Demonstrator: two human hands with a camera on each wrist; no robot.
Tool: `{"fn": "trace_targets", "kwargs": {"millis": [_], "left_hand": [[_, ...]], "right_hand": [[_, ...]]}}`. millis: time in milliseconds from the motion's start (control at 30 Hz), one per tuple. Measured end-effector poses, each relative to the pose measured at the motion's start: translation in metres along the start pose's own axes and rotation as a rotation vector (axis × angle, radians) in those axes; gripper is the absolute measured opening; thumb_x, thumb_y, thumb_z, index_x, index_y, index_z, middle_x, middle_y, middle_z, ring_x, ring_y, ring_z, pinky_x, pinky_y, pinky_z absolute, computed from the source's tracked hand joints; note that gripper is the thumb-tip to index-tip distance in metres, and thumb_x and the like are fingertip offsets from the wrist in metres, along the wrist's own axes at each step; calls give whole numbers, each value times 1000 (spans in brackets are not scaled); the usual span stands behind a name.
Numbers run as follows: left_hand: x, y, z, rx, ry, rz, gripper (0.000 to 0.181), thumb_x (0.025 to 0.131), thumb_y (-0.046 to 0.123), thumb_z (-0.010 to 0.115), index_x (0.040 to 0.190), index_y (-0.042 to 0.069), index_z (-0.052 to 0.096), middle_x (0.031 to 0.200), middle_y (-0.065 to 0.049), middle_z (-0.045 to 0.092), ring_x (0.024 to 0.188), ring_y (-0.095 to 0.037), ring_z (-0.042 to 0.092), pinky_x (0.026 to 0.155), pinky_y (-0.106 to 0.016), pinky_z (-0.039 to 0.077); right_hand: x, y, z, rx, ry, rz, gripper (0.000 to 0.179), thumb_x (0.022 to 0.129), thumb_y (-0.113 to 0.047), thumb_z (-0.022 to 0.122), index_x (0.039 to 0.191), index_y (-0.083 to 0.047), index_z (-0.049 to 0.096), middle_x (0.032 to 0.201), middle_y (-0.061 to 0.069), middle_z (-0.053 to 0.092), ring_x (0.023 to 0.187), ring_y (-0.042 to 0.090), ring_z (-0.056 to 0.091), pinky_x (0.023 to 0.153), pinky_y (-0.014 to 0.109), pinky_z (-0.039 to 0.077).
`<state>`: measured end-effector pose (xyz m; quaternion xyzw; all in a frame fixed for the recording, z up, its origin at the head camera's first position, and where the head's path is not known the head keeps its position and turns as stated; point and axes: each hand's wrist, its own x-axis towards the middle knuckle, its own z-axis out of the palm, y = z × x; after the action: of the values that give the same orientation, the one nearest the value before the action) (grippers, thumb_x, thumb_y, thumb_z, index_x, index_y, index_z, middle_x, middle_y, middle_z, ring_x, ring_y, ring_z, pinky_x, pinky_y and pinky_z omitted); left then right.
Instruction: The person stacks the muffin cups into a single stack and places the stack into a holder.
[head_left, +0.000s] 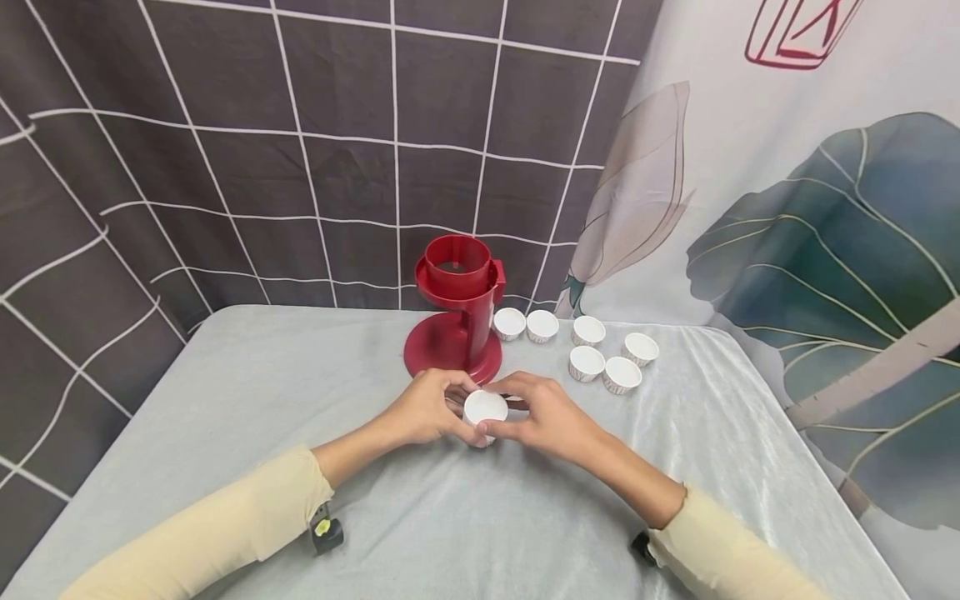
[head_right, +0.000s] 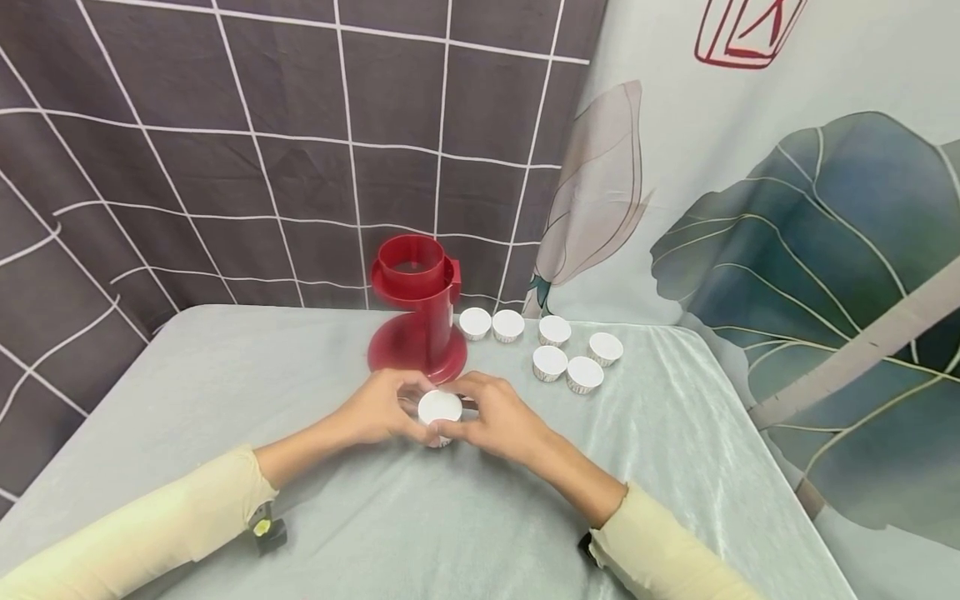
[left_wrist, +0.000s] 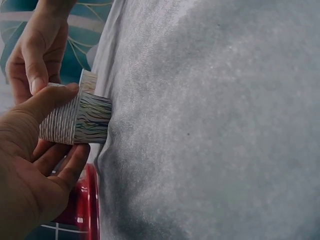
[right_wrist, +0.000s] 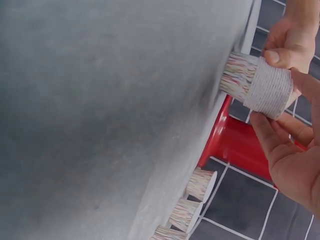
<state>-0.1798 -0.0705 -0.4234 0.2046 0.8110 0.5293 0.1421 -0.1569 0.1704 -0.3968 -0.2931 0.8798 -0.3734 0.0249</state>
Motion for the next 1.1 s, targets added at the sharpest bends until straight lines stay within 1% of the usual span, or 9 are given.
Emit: {"fn": "trace_targets", "kwargs": {"millis": [167,233,333,467,600,767,867,1000,1100], "left_hand": [[0,1,-1,-5,2,7,47,73,14,106,114,11,83,106,-2,85,93,-13,83,89,-25,68],[0,2,-1,-7,7,11,46,73,15,106,113,11,83,105,-2,85,92,-14,83,89,-25,68],[-1,4,-3,-9,12,15,45,73,15,106,111,12,83,105,-1,85,92,-14,83,88,-26,68],[-1,4,-4,-6,15,18,45,74,16,106,112,13,83,105,-1,85,92,-14,83,88,-26,68],[-1,3,-4,-3,11,20,44,74,15,106,111,12,82,105,-2,85,92,-14,83,87,-25,67],[-1,2,-3,14,2,11,45,75,18,106,113,14,81,108,-1,84,95,-14,82,89,-25,67],[-2,1,-2,15,-4,5,47,75,19,106,115,13,81,111,-2,83,96,-14,83,91,-27,68],[-2,-1,-2,3,-11,7,51,76,20,105,120,13,81,112,-2,84,96,-15,83,91,-30,69],[-1,-2,-2,3,-20,16,55,76,20,105,126,14,82,112,-2,85,95,-15,83,90,-28,69]], "right_hand": [[4,-1,-1,63,3,49,47,89,-22,97,131,-9,83,124,4,84,116,21,79,100,32,68],[4,-1,-2,81,6,57,46,88,-21,98,130,-8,83,122,5,84,114,21,79,98,30,68],[6,0,-3,108,13,75,46,87,-20,99,128,-9,84,121,4,85,113,20,80,97,30,69],[7,0,-2,115,18,98,46,86,-20,99,129,-9,84,122,3,85,112,19,80,96,31,69],[5,-1,0,96,19,98,48,87,-21,99,132,-9,83,125,4,84,114,20,80,98,33,69],[3,1,2,84,17,57,50,89,-20,98,135,-8,81,128,6,83,117,22,79,100,33,68],[1,4,3,76,22,25,50,90,-21,97,135,-8,81,127,6,83,117,23,80,100,33,68],[-2,7,4,75,39,0,50,90,-22,98,135,-10,82,126,5,83,116,22,81,100,33,68],[-3,9,3,74,50,-8,51,89,-23,98,136,-12,82,125,3,84,115,21,82,100,35,69]]}}
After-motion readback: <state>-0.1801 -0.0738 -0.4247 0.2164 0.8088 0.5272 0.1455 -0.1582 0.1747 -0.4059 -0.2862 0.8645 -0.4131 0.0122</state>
